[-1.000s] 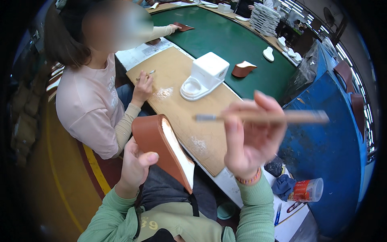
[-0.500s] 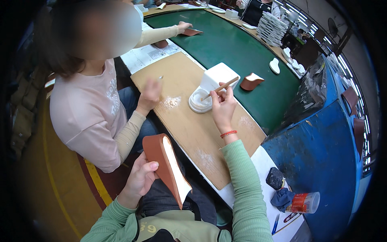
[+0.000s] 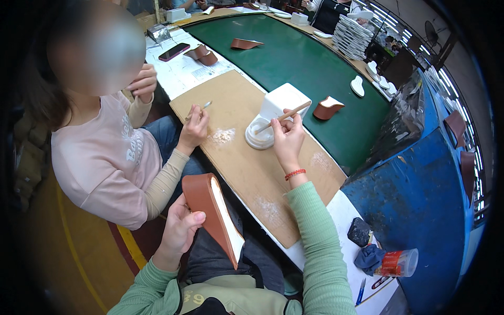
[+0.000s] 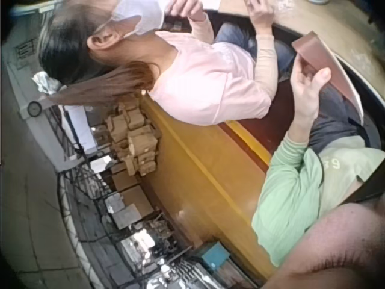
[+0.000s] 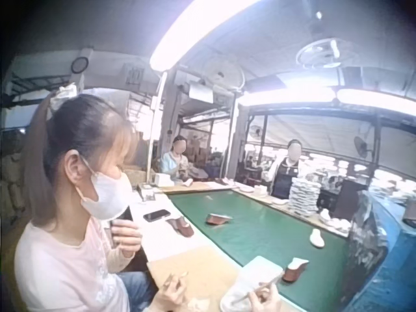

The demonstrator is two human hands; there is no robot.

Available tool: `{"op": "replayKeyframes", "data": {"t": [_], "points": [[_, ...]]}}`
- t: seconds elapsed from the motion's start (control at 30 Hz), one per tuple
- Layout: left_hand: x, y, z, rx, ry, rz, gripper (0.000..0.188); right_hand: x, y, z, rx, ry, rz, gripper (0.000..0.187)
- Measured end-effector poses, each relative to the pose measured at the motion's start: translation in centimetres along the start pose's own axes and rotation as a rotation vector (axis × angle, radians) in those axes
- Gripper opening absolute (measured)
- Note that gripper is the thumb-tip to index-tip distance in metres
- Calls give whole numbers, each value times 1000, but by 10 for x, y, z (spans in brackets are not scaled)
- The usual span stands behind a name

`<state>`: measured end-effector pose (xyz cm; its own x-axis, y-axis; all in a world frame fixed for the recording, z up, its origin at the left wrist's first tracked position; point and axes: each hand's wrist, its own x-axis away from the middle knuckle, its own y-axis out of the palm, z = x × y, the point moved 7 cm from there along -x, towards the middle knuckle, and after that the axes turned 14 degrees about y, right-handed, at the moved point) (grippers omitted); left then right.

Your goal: The person applies glue to the edges of brown shoe parts using a brush, repeatedly dipping the brush into a white container. They handle multiple shoe parts one at a time, turning them to coat different edges, and place finished pieces on the table.

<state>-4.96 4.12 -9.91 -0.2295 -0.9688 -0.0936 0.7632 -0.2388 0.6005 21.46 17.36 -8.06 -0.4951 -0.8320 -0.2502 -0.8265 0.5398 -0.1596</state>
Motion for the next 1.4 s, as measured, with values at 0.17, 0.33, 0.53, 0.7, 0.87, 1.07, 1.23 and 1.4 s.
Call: {"op": "replayKeyframes", "data": {"t": [0.17,0.33,0.53,0.7,0.87,1.07,1.23,1.4], "points": [[-4,8,21,-54,132,-46,76,16,7,-14,-393,306,-175,37],[4,32,48,-48,334,-74,92,83,-25,-107,-680,211,-347,40],[15,62,63,-176,489,-192,96,148,-60,-189,-512,-248,-293,47],[25,75,67,-211,538,-224,94,163,-74,-199,-454,-329,-277,50],[31,82,75,-274,604,-262,92,170,-86,-206,-464,-366,-272,53],[37,90,79,-390,678,-330,91,165,-86,-208,-520,-328,-263,53],[37,89,77,-350,627,-309,92,167,-88,-210,-480,-348,-275,52],[35,88,72,-243,561,-271,94,170,-89,-210,-476,-382,-276,54]]}}
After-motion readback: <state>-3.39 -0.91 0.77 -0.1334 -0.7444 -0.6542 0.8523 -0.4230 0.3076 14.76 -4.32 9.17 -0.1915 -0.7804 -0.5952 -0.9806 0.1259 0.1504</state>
